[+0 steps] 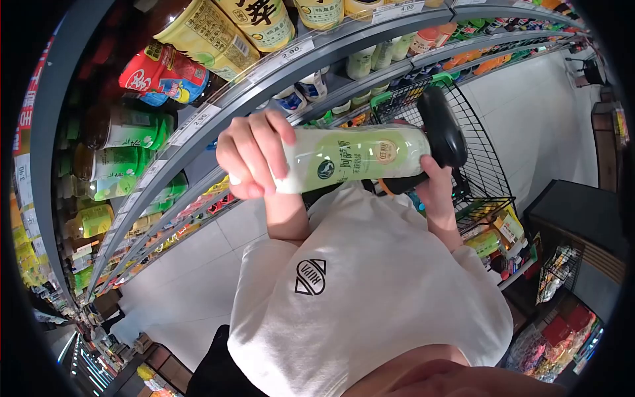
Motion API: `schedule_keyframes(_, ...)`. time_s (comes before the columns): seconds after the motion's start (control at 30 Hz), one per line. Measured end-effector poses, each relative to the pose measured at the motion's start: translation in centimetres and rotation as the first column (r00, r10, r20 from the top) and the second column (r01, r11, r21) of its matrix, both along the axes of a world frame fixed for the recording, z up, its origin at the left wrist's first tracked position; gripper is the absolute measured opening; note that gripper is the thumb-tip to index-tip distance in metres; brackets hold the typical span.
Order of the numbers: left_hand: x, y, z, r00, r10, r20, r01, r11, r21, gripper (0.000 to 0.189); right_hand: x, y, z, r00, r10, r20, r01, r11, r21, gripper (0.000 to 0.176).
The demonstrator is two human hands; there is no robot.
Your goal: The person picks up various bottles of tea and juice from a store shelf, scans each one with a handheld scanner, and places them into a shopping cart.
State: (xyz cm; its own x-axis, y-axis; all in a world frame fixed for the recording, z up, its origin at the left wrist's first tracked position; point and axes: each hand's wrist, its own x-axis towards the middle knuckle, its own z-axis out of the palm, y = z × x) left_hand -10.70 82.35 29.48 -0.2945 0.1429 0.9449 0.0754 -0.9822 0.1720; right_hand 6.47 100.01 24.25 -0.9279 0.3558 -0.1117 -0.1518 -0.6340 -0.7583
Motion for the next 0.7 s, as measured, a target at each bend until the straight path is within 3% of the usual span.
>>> schedule_keyframes(0.03, -0.1, 0.2, -1.0, 0.995, 0.036, 0.09, -0.037, 0.999, 0.009, 0.014, -0.2, -0.2, 0.6, 0.995, -0.043, -0.089, 0.057, 0.984, 0.166, 0.059)
schedule_keyframes(0.07, 1.5, 0.7, -1.6, 0.936, 0.075, 0.344, -0.07, 0.997, -0.027, 0.01, -0.3, -0.3, 0.9, 0.98, -0.07, -0.184, 0.127, 0.938, 0.322, 0.061)
schedule_keyframes(0.1, 2.2, 1.0, -2.0, 0.833, 0.096, 0.545, -0.041, 0.993, -0.112, 0.008, -0.2, 0.0, 0.7, 0.958, -0.117, -0.261, 0.234, 0.846, 0.48, 0.066)
schedule_keyframes(0.13, 2.7, 1.3, -2.2, 0.687, 0.131, 0.715, 0.008, 0.982, -0.187, 0.008, -0.1, 0.3, 0.5, 0.961, -0.083, -0.265, 0.22, 0.81, 0.543, 0.066)
schedule_keyframes(0.17, 3.5, 2.0, -2.0, 0.689, 0.129, 0.713, 0.008, 0.983, -0.186, 0.008, -0.4, 1.0, 0.3, 0.922, -0.046, -0.384, 0.313, 0.672, 0.671, 0.067)
schedule_keyframes(0.2, 4.3, 2.9, -1.7, 0.464, 0.182, 0.867, 0.091, 0.964, -0.251, 0.01, -0.5, 1.7, 0.2, 0.873, 0.016, -0.487, 0.413, 0.509, 0.756, 0.067)
schedule_keyframes(0.23, 4.7, 3.3, -1.5, 0.204, 0.25, 0.946, 0.189, 0.939, -0.289, 0.012, 0.0, 1.9, 0.3, 0.901, 0.004, -0.435, 0.4, 0.385, 0.832, 0.064)
schedule_keyframes(0.27, 4.7, 3.3, -1.9, 0.204, 0.249, 0.947, 0.189, 0.939, -0.288, 0.012, 0.3, 2.2, 0.2, 0.901, 0.005, -0.434, 0.399, 0.385, 0.832, 0.064)
schedule_keyframes(0.33, 4.3, 2.9, -3.0, 0.315, 0.128, 0.941, 0.235, 0.949, -0.208, 0.015, 0.8, 2.6, -0.2, 0.921, 0.069, -0.382, 0.345, 0.306, 0.887, 0.063)
schedule_keyframes(0.37, 4.1, 2.8, -2.9, 0.381, 0.111, 0.918, 0.221, 0.953, -0.207, 0.015, 1.0, 2.3, -0.3, 0.925, 0.075, -0.373, 0.318, 0.385, 0.866, 0.064)
schedule_keyframes(0.4, 3.9, 2.7, -3.0, 0.381, 0.111, 0.918, 0.221, 0.953, -0.207, 0.015, 0.8, 2.0, -0.5, 0.925, 0.075, -0.373, 0.318, 0.385, 0.866, 0.064)
schedule_keyframes(0.47, 3.5, 2.6, -3.1, 0.584, -0.009, 0.812, 0.168, 0.98, -0.11, 0.011, 0.5, 1.4, -0.7, 0.916, 0.019, -0.401, 0.356, 0.427, 0.832, 0.065)
schedule_keyframes(0.53, 3.7, 2.6, -2.8, 0.618, 0.009, 0.786, 0.124, 0.986, -0.109, 0.01, 0.7, 1.4, 0.3, 0.966, -0.115, -0.233, 0.252, 0.202, 0.946, 0.065)
schedule_keyframes(0.57, 3.7, 2.5, -2.8, 0.679, 0.108, 0.726, -0.012, 0.991, -0.136, 0.01, 0.2, 0.6, 0.6, 0.911, -0.226, -0.345, 0.395, 0.235, 0.888, 0.059)
schedule_keyframes(0.6, 3.6, 2.5, -2.7, 0.721, 0.212, 0.66, -0.151, 0.977, -0.149, 0.01, 0.7, 0.6, 0.3, 0.909, -0.225, -0.35, 0.399, 0.235, 0.886, 0.059)
schedule_keyframes(0.63, 3.5, 2.5, -3.0, 0.737, 0.307, 0.602, -0.278, 0.95, -0.144, 0.009, 1.9, 0.4, -0.2, 0.963, -0.139, -0.23, 0.268, 0.466, 0.843, 0.055)
schedule_keyframes(0.67, 3.3, 2.4, -3.0, 0.739, 0.309, 0.599, -0.281, 0.949, -0.142, 0.009, 3.0, 0.4, -0.4, 0.992, -0.022, -0.127, 0.11, 0.66, 0.743, 0.051)
schedule_keyframes(0.7, 3.1, 2.3, -3.1, 0.739, 0.514, 0.435, -0.469, 0.857, -0.215, 0.008, 3.7, 0.5, 0.3, 0.998, 0.039, -0.048, 0.008, 0.678, 0.735, 0.045)
